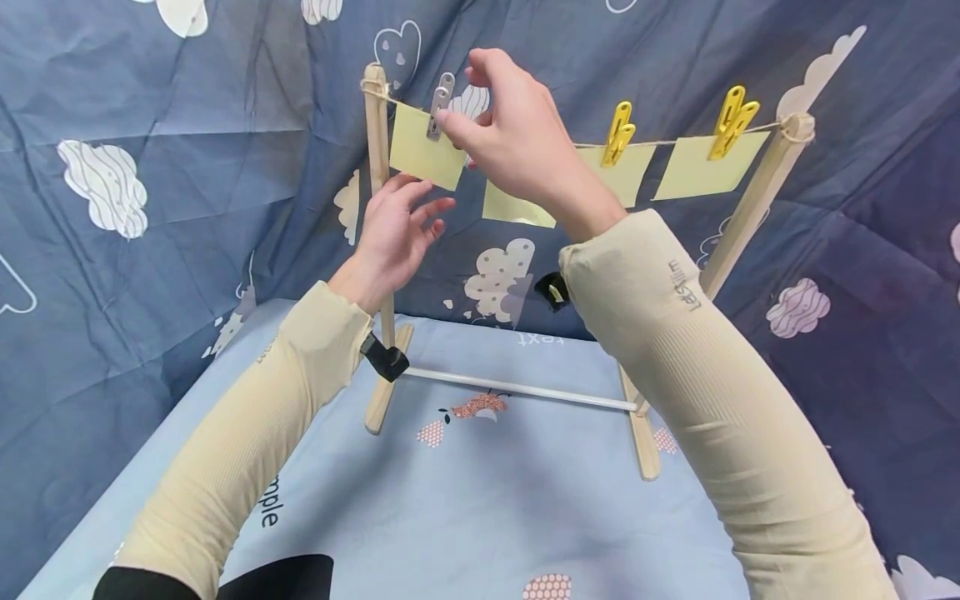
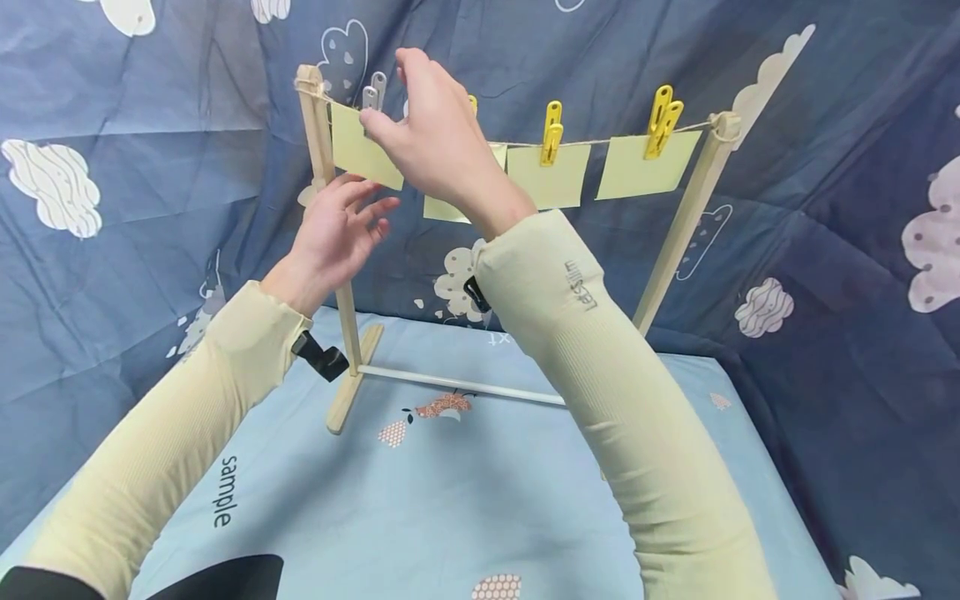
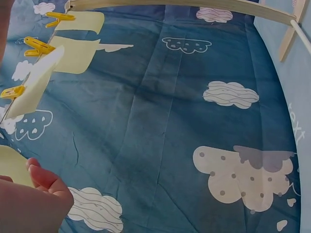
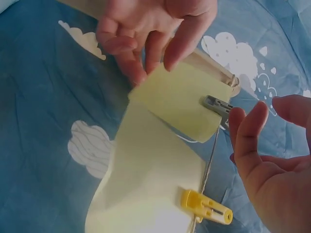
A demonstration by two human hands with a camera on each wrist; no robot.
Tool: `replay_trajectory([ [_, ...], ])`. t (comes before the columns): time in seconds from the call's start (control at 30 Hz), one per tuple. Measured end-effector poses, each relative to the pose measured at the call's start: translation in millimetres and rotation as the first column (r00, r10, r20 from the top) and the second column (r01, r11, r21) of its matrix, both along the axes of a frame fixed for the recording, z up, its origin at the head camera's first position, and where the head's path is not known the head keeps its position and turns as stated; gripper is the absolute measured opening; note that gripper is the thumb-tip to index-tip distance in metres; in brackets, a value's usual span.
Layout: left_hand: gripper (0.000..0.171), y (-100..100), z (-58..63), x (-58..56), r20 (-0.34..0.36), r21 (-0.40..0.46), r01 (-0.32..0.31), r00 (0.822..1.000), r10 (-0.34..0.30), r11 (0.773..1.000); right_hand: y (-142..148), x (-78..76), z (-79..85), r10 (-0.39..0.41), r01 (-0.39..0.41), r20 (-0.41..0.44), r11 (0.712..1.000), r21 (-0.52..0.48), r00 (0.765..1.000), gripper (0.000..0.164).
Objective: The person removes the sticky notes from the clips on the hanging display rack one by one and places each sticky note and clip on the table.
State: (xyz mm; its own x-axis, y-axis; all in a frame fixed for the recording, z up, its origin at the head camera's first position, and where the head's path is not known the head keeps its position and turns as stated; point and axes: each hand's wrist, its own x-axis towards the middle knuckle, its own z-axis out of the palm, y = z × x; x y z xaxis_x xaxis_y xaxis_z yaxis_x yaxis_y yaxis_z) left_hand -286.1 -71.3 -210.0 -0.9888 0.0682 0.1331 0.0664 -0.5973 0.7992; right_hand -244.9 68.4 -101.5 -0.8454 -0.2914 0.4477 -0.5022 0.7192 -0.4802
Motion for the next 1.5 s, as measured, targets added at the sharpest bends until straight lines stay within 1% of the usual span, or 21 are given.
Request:
replay_trajectory([
  [0.1,0.008,-1,-1.5,0.0,0.004,0.011,-0.002,1.000,0.002,1.000,-6,-4.4,3.3,0.021,-0.019,0.052,0.999,-0.051,0.998,0.068],
  [0.27,0.016,-1,-3.8,-0.6,0.007,0.004,-0.010,1.000,0.010,1.000,-13,-8.2,6.0,0.063,-0.050,0.102,0.991,-0.124,0.993,0.066],
  [0.37,0.016,0,-5.4,-0.5,0.001,0.000,-0.022,1.000,0.022,1.000,-16,-9.1,6.0,0.062,-0.047,0.109,0.989,-0.139,0.992,0.064],
  [0.63,0.004,1,-10.2,0.9,-0.033,0.020,-0.076,0.997,0.076,0.997,-19,-11.1,7.4,0.070,-0.047,0.118,0.980,-0.191,0.990,0.050],
  [0.8,0.005,0,-12.0,1.2,-0.032,0.028,-0.090,0.995,0.091,0.996,-22,-12.0,8.8,0.069,-0.043,0.120,0.977,-0.207,0.990,0.045],
  [0.93,0.008,-1,-13.5,1.4,-0.025,0.022,-0.105,0.994,0.105,0.994,-22,-12.3,9.0,0.054,-0.029,0.131,0.983,-0.180,0.990,0.047],
  [1.07,0.008,-2,-14.4,1.4,-0.025,0.020,-0.106,0.994,0.107,0.994,-21,-12.4,9.8,0.016,-0.002,0.134,0.995,-0.102,0.991,0.049],
  [1.2,0.006,-2,-14.2,1.7,-0.028,0.020,-0.107,0.994,0.108,0.994,-21,-13.2,12.6,-0.020,0.026,0.137,0.999,-0.044,0.990,0.048],
  [1.3,0.004,-1,-14.9,1.3,-0.028,0.025,-0.111,0.993,0.111,0.994,-22,-14.3,13.9,-0.033,0.037,0.146,0.999,-0.022,0.989,0.046],
  [1.5,0.006,-1,-16.7,0.6,-0.032,0.016,-0.114,0.993,0.115,0.993,-19,-14.8,15.1,-0.064,0.056,0.109,0.996,0.070,0.992,0.041],
])
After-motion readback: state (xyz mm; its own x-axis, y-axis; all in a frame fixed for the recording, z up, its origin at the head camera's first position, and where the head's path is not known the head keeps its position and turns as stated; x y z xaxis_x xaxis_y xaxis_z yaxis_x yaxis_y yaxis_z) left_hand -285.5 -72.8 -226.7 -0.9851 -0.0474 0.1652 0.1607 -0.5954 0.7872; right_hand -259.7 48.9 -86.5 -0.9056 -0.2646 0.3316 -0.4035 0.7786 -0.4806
